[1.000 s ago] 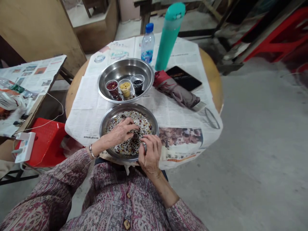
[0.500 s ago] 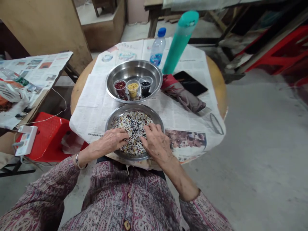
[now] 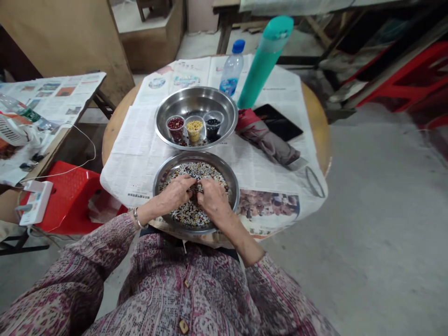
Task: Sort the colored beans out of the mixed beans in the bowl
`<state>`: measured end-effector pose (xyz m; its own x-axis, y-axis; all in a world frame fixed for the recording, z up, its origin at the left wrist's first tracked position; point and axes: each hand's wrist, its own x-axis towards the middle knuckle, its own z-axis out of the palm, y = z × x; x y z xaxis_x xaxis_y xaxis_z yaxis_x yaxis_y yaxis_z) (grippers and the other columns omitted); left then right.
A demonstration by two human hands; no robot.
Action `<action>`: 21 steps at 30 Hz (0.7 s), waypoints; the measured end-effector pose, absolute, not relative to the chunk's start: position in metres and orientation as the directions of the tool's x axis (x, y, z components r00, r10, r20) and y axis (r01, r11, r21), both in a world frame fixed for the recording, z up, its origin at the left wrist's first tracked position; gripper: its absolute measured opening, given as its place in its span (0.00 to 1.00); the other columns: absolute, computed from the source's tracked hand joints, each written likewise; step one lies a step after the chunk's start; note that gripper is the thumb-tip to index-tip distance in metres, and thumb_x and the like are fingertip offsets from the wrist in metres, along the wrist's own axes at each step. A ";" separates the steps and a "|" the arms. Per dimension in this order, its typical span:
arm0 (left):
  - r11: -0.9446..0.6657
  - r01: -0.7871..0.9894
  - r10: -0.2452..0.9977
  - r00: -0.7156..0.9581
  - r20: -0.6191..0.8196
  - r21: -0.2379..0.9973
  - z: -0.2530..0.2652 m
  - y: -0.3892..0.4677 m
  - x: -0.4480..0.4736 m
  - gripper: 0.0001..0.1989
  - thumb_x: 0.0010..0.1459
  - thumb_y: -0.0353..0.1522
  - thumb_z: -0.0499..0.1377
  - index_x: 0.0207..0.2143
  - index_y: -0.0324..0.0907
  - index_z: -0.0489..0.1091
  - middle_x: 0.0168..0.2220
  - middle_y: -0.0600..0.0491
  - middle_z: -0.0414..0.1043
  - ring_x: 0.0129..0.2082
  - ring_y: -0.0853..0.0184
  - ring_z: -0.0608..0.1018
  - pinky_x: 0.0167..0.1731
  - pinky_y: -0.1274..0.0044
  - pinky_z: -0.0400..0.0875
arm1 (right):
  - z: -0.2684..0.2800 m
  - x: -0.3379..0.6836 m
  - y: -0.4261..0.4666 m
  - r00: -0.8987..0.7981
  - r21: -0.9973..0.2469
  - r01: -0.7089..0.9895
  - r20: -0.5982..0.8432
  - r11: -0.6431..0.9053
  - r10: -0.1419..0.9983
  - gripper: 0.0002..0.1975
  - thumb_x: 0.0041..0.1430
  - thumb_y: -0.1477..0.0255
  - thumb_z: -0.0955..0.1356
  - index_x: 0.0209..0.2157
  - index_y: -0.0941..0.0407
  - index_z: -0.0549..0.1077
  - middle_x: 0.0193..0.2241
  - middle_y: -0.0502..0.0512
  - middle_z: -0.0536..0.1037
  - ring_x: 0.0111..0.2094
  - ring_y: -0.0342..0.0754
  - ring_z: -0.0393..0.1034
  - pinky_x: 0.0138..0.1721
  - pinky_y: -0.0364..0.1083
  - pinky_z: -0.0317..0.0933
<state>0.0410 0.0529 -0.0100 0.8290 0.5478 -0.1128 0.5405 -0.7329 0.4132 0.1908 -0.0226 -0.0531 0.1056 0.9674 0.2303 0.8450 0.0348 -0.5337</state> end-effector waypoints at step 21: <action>-0.805 0.425 0.338 0.902 -0.269 0.413 0.020 0.000 -0.012 0.08 0.65 0.23 0.53 0.35 0.41 0.69 0.39 0.51 0.72 0.41 0.65 0.73 0.44 0.74 0.69 | -0.020 0.191 -0.085 -0.321 -0.342 0.887 0.023 0.309 0.947 0.10 0.61 0.79 0.64 0.29 0.54 0.75 0.28 0.52 0.77 0.33 0.47 0.71 0.36 0.45 0.59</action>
<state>-0.0124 -0.0003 0.0200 0.9019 0.3381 -0.2689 0.4251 -0.8053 0.4132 0.1912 -0.0847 -0.0205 -0.3206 0.9469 0.0235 0.8874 0.3090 -0.3422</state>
